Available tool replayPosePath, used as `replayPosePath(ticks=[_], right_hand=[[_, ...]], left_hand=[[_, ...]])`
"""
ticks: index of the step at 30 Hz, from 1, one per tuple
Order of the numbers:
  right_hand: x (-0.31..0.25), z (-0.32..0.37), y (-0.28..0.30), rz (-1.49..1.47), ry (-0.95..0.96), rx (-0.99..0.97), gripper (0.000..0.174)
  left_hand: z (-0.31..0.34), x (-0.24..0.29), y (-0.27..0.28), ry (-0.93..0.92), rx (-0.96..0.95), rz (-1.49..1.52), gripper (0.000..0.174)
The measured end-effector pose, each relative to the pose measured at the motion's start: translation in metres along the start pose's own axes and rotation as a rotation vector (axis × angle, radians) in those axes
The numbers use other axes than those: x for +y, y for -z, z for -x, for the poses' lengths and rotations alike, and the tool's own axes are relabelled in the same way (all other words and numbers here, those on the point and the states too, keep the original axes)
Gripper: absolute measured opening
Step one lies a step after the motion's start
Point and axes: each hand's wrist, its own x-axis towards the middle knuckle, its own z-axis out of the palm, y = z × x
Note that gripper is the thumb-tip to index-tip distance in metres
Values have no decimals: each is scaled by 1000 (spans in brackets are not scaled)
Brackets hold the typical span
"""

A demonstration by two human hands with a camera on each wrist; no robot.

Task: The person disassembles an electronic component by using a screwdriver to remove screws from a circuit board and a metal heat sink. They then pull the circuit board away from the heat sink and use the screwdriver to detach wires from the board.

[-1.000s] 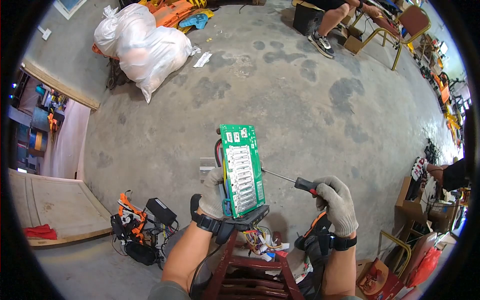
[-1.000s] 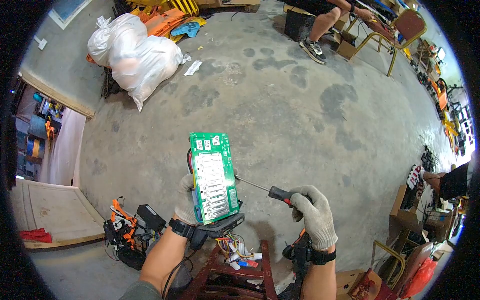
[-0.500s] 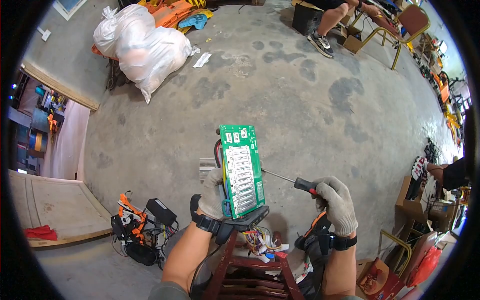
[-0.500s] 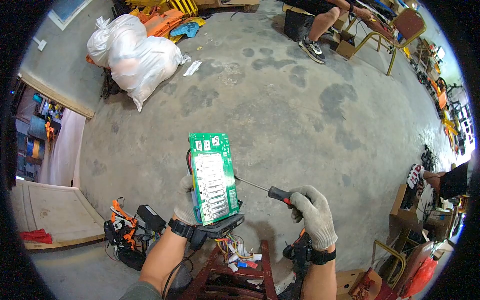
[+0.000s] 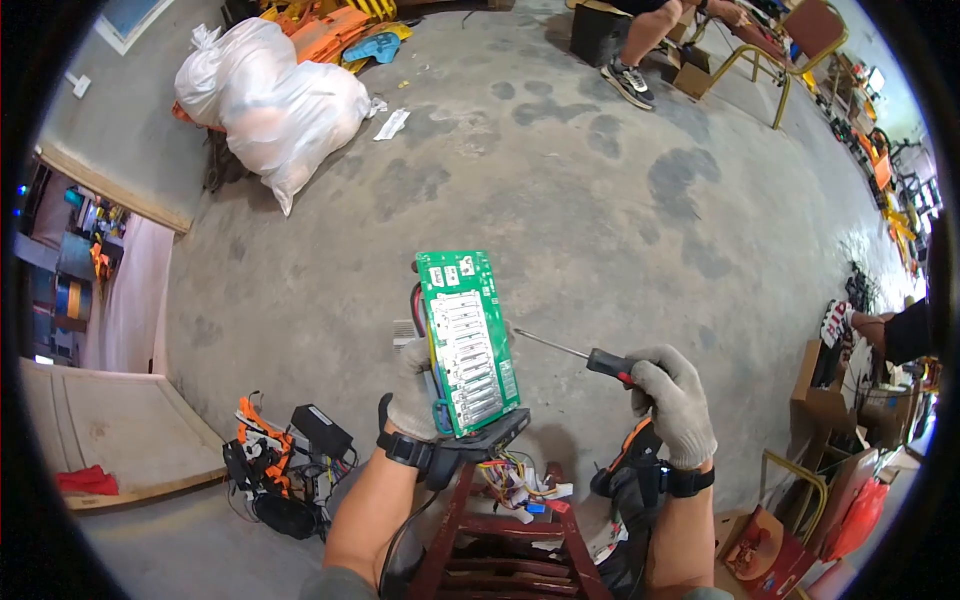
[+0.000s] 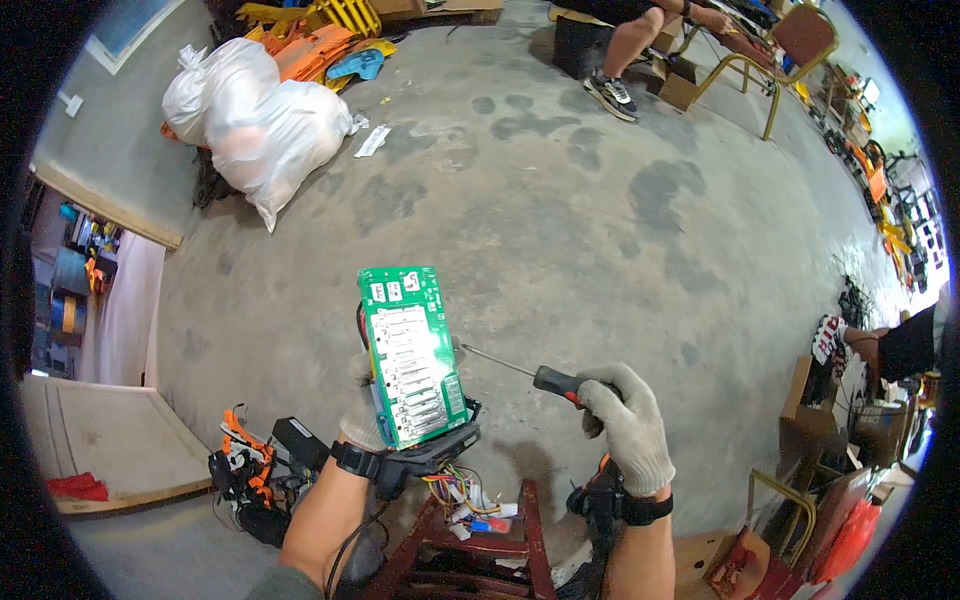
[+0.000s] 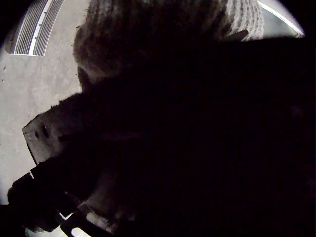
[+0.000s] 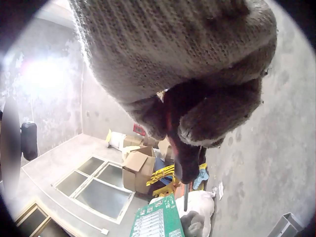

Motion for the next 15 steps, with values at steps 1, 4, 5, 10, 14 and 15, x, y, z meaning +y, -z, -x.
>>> replayPosePath(ticks=[1,4,5,10,14,15], right_hand=[[0,0,0,-5,-1,14,22],[0,0,0,15,-29,-19,23],[1,1,0,34,-21,-39,25],[-1,2,0,65,-20,-58,32],[0,2,1,98,-13,-45,33],[0,1,1,104,-9,-48,33]], left_hand=[[-1,1,3,-24,-1,-48,108],[-1,1,-7,-33,-7,-120,108],[-1,1,-12,-72,14,-118,99],[2,-1,-21,-151,111,-153,89],[3,1,-21,-117,75,-146,93],[3,1,-27,-120,99,-139,94]])
